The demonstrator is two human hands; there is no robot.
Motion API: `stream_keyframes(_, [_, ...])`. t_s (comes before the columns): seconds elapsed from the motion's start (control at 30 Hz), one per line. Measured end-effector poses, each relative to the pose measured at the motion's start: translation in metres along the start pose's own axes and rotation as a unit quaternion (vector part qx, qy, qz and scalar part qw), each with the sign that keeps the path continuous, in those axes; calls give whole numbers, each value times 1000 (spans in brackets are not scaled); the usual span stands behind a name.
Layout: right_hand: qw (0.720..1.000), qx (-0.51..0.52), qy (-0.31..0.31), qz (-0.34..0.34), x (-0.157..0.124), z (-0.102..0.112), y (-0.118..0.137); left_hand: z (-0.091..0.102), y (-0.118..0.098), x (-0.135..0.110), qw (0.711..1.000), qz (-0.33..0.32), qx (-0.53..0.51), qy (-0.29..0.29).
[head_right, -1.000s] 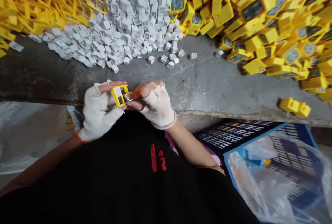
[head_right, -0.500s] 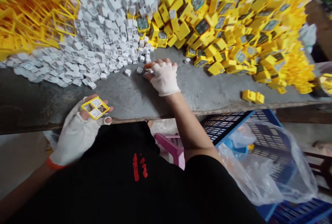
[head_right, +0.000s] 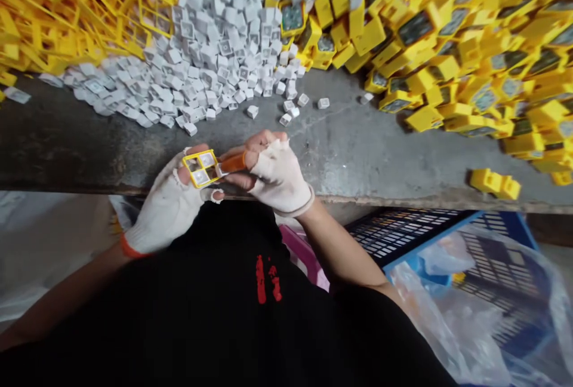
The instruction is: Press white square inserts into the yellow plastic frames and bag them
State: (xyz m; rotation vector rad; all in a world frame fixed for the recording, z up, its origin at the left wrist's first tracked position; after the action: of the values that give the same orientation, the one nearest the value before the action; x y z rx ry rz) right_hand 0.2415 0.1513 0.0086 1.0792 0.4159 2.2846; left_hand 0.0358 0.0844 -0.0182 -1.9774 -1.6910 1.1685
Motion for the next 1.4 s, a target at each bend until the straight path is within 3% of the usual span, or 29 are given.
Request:
stream_keyframes(0.23, [996,50,-26,69,-10,-12,14,5,1,-6,1000,4,15,27])
stream_keyframes(0.4, [997,5,-28,68,-16,-15,18,6,3,-8,1000,25,14,12])
stream_keyframes(0.57, [997,-50,31,49,-14,-21,21,11,8,-7,999,38,11,-22])
stream_keyframes(0.77, [986,-128,27,101,-10,-15,28,9,10,-8,999,-8,16,-42])
stream_keyframes(0.9, [996,-62,31,64,-12,-16,23,6,10,-8,999,15,6,-39])
stream_keyframes(1.0, [999,14,-8,31,-16,-15,18,5,10,-8,999,29,5,-33])
stream_keyframes(1.2, [995,55,-79,-19,-23,-19,24,3,10,-13,1000,17,6,-24])
stream_keyframes(1.3, [995,71,-71,-12,-28,-23,33,7,10,-13,999,8,18,-37])
stream_keyframes(1.4, [1000,16,-21,1,-30,-21,25,13,9,-11,998,7,17,-53])
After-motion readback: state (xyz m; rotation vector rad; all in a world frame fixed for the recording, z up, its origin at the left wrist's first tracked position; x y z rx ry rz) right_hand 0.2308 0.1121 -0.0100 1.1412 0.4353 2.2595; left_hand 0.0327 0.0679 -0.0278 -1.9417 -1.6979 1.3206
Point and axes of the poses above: each hand's wrist, its own x-axis towards the middle knuckle, its own z-axis out of the back of the hand, y = z × x, the point moved 4 cm from there along x, towards the middle knuckle, and after that the axes turned 7 degrees about -y, right-handed, at the moved point
